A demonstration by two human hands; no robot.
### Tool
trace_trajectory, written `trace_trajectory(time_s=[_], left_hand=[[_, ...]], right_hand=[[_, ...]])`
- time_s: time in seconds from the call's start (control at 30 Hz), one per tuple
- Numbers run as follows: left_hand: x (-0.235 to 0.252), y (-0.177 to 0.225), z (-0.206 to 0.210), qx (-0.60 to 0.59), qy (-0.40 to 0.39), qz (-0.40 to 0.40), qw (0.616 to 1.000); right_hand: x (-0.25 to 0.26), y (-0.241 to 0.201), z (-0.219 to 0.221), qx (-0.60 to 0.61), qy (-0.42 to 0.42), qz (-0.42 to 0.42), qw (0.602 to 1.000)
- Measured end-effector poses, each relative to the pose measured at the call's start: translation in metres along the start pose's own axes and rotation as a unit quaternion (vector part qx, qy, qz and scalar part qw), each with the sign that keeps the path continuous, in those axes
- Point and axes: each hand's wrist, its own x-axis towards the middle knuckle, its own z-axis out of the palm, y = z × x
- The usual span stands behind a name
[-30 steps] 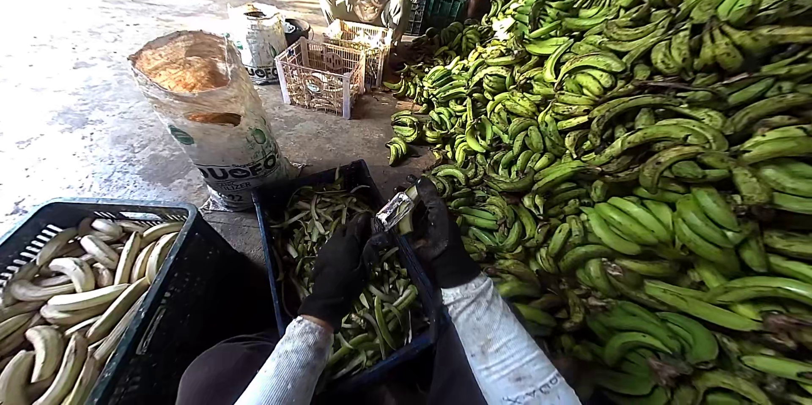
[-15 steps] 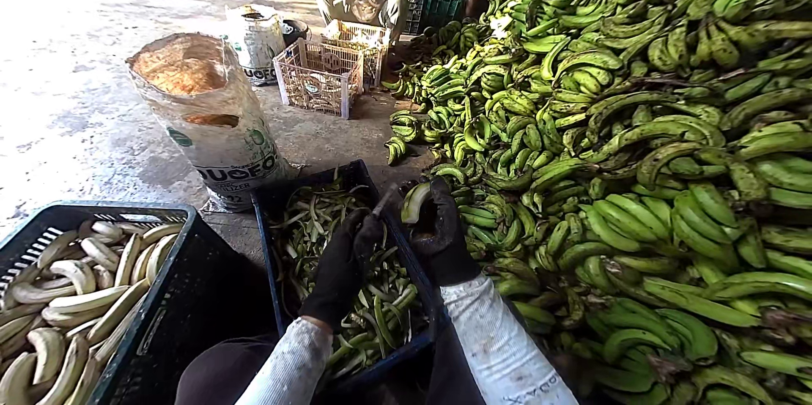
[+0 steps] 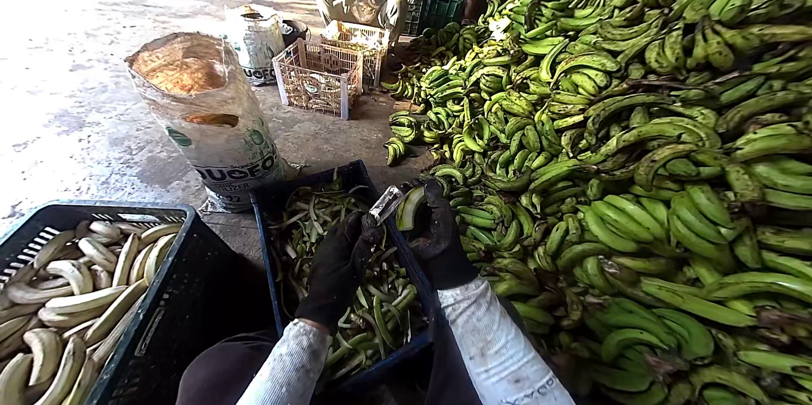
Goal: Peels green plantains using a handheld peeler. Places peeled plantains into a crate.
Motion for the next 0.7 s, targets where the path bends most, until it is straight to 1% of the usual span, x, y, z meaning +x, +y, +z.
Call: trace_trajectory(time_s=[0.13, 0.27, 0.33, 0.43, 0.5, 0.57, 0.7], left_hand=[[-0.0017, 0.0014, 0.0018, 0.107, 0.003, 0.047, 0.993], [-0.0034, 0.0044, 0.0044, 0.161, 0.034, 0.09, 0.982], [-0.0032, 0.0064, 0.0038, 0.156, 0.037, 0.08, 0.984], [-0.001, 0.0058, 0.0011, 0.091, 0.027, 0.037, 0.995], [-0.0004, 0.0047, 0.0007, 0.063, 0.024, 0.03, 0.997], [-0.0004, 0.0045, 0.0013, 0.063, 0.019, 0.034, 0.997], [-0.0013, 0.0064, 0.0033, 0.103, 0.009, 0.049, 0.993]], right_hand=[[-0.0017, 0.001, 0.0018, 0.03, 0.005, 0.008, 0.999], [0.0013, 0.002, -0.004, 0.053, 0.009, 0.01, 0.999], [0.0005, -0.0025, -0.0009, 0.057, 0.019, 0.013, 0.998], [-0.0026, -0.0058, 0.003, 0.06, 0.035, 0.009, 0.998], [-0.0044, -0.0052, 0.0028, 0.065, 0.014, 0.009, 0.998], [-0.0042, -0.0027, 0.0004, 0.057, -0.009, 0.004, 0.998], [-0.0037, -0.0021, -0.0012, 0.059, -0.022, 0.005, 0.998]])
